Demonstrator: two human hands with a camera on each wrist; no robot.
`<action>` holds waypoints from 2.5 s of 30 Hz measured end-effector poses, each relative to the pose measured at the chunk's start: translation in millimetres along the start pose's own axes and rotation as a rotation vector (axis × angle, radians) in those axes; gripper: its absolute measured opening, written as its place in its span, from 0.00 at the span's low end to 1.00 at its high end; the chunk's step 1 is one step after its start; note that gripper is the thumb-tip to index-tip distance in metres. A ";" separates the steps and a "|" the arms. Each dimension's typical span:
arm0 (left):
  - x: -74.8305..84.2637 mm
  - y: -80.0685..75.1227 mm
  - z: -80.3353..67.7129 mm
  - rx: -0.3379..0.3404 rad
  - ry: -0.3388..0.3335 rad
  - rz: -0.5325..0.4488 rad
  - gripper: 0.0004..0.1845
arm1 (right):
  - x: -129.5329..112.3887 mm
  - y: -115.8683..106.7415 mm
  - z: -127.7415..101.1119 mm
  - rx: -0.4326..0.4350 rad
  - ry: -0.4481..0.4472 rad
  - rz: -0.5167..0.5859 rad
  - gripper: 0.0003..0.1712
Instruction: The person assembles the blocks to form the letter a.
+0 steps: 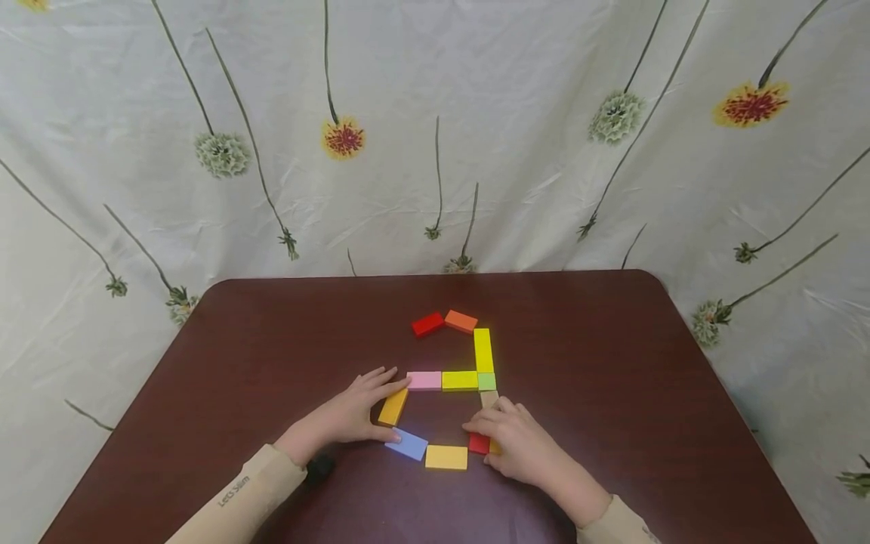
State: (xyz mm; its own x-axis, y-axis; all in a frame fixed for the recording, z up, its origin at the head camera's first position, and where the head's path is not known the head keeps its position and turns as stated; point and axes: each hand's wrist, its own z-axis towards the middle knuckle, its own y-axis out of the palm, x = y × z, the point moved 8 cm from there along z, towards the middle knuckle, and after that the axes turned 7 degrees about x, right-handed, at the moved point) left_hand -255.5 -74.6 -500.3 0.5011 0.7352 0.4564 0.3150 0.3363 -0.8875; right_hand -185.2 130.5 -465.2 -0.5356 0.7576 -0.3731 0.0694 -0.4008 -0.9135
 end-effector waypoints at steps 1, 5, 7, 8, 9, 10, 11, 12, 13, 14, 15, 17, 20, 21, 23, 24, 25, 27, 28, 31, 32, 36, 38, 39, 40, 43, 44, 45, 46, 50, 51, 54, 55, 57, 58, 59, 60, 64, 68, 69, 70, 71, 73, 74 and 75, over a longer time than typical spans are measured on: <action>-0.1 0.2 -0.1 0.000 0.000 0.000 0.49 | -0.7 0.4 0.3 0.006 -0.012 0.000 0.26; -0.3 0.3 -0.1 -0.001 -0.003 -0.004 0.49 | -2.9 0.4 1.3 0.042 -0.051 -0.012 0.25; -0.3 0.4 0.0 -0.005 -0.006 -0.005 0.49 | -3.3 0.7 1.7 0.048 -0.060 -0.019 0.26; -0.4 0.5 0.0 -0.006 -0.007 -0.005 0.49 | -3.2 0.9 1.8 0.049 -0.060 -0.023 0.26; -0.4 0.4 0.1 -0.008 -0.009 -0.006 0.49 | -2.8 1.7 2.0 0.043 -0.055 -0.025 0.27; -0.4 0.5 0.1 -0.009 -0.010 -0.007 0.49 | -2.5 2.2 2.2 0.037 -0.050 -0.028 0.27; -0.5 0.5 0.1 -0.010 -0.011 -0.008 0.49 | -2.2 2.7 2.4 0.031 -0.044 -0.031 0.27; -0.5 0.4 0.2 -0.011 -0.012 -0.007 0.49 | -1.4 3.4 2.5 0.024 -0.034 -0.033 0.27; -0.4 0.5 0.0 -0.011 -0.011 -0.006 0.49 | -1.0 4.0 2.6 0.020 -0.027 -0.035 0.27; -0.3 0.5 0.0 -0.010 -0.010 -0.006 0.49 | -0.8 4.1 2.6 0.018 -0.022 -0.037 0.27; -0.3 0.5 -0.1 -0.008 -0.009 -0.005 0.49 | -0.5 4.5 2.7 0.014 -0.016 -0.037 0.27; -0.2 0.6 -0.1 -0.006 -0.007 -0.003 0.49 | -0.5 4.5 2.9 0.015 -0.013 -0.039 0.27; -0.4 0.7 0.2 -0.002 -0.007 -0.001 0.49 | -0.9 4.4 3.3 0.017 -0.015 -0.042 0.26; -0.5 0.9 0.3 -0.002 -0.008 0.000 0.49 | -1.1 4.3 3.3 0.020 -0.018 -0.045 0.26; -1.1 1.3 0.6 -0.002 -0.011 0.003 0.49 | -1.6 3.7 3.4 0.027 -0.029 -0.053 0.25; -1.4 1.6 0.8 -0.002 -0.012 0.005 0.49 | -1.8 3.4 3.3 0.033 -0.035 -0.058 0.25; -1.7 1.9 0.9 -0.003 -0.012 0.009 0.49 | -2.1 3.0 3.2 0.039 -0.044 -0.061 0.25; -2.3 2.4 1.2 -0.003 -0.013 0.012 0.49 | -2.5 2.2 3.0 0.049 -0.058 -0.064 0.24; -2.5 2.7 1.4 -0.001 -0.012 0.014 0.49 | -2.5 1.8 3.0 0.052 -0.061 -0.065 0.23; -2.3 2.9 1.5 -0.002 -0.009 0.015 0.49 | -1.8 1.5 2.9 0.054 -0.062 -0.063 0.23; -2.2 2.8 1.5 -0.001 -0.008 0.013 0.49 | -1.4 1.5 2.9 0.051 -0.060 -0.064 0.23; -2.0 2.8 1.3 -0.002 -0.006 0.009 0.49 | -0.7 1.4 2.9 0.035 -0.052 -0.062 0.25; -2.1 2.8 1.3 -0.002 -0.006 0.010 0.49 | -1.0 1.1 3.4 0.028 -0.051 -0.058 0.26; -2.2 2.8 1.4 -0.002 -0.006 0.011 0.49 | -1.3 1.0 3.6 0.024 -0.052 -0.057 0.26; -2.2 2.8 1.4 -0.002 -0.007 0.012 0.49 | -1.4 1.0 3.6 0.020 -0.052 -0.056 0.26; -2.3 2.8 1.7 0.000 -0.006 0.013 0.49 | -1.5 1.0 4.2 0.015 -0.050 -0.055 0.26; -2.3 2.9 1.7 0.000 -0.006 0.013 0.49 | -1.2 1.2 4.4 0.012 -0.046 -0.055 0.26; -2.5 3.0 1.9 -0.001 -0.007 0.012 0.49 | -1.0 1.5 4.6 0.010 -0.043 -0.055 0.26; -2.4 3.0 1.8 -0.001 -0.007 0.011 0.49 | -0.6 1.8 4.9 0.009 -0.038 -0.055 0.26; -2.1 2.9 1.5 -0.005 -0.008 0.006 0.49 | 0.5 2.6 5.4 0.006 -0.025 -0.064 0.27; -2.0 2.7 1.3 -0.006 -0.007 0.004 0.49 | 0.4 2.7 5.5 0.007 -0.025 -0.067 0.27; -1.5 2.0 0.9 -0.006 -0.005 0.002 0.48 | 0.1 2.4 5.2 0.013 -0.029 -0.070 0.27; -1.5 1.9 0.9 -0.006 -0.005 0.004 0.49 | -0.2 2.1 5.1 0.015 -0.033 -0.065 0.27; -1.6 1.8 0.8 -0.006 -0.007 0.006 0.48 | -0.2 0.9 4.7 0.023 -0.040 -0.055 0.27; -1.7 1.8 0.8 -0.006 -0.007 0.008 0.48 | 0.1 -0.4 4.4 0.031 -0.042 -0.049 0.27; -1.8 1.8 0.8 -0.006 -0.007 0.008 0.48 | 0.8 -2.3 4.1 0.042 -0.043 -0.044 0.27; -1.9 1.9 0.8 -0.005 -0.007 0.008 0.48 | 1.9 -4.9 3.9 0.060 -0.043 -0.037 0.27; -1.1 1.7 0.5 -0.005 -0.003 0.003 0.48 | 11.3 -19.0 2.9 0.152 -0.006 -0.041 0.23; -0.5 1.3 0.4 -0.005 0.000 0.003 0.49 | 26.2 -26.4 2.3 0.182 0.091 -0.039 0.21; -0.5 1.2 0.4 -0.005 0.001 0.005 0.49 | 29.6 -26.3 2.1 0.175 0.114 -0.035 0.22; -0.4 1.2 0.2 -0.005 0.001 0.005 0.49 | 32.5 -25.7 2.0 0.163 0.133 -0.029 0.22; -0.4 1.2 0.2 -0.005 0.001 0.004 0.49 | 34.7 -24.7 2.0 0.149 0.148 -0.021 0.23; -0.2 1.1 0.0 -0.005 0.000 0.001 0.49 | 38.1 -22.8 2.1 0.127 0.166 -0.011 0.23; -0.1 1.0 0.0 -0.005 -0.001 0.000 0.48 | 39.2 -21.7 2.3 0.116 0.168 -0.009 0.24; 0.0 0.9 -0.1 -0.005 -0.002 -0.001 0.48 | 40.0 -20.5 2.5 0.106 0.170 -0.006 0.24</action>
State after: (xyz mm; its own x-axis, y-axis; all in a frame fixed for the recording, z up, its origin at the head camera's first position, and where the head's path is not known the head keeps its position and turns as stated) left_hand -255.2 -74.4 -501.1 0.4991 0.7363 0.4569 0.3192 0.3340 -0.8869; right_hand -210.2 167.7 -461.0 -0.3850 0.8327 -0.3980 -0.0274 -0.4414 -0.8969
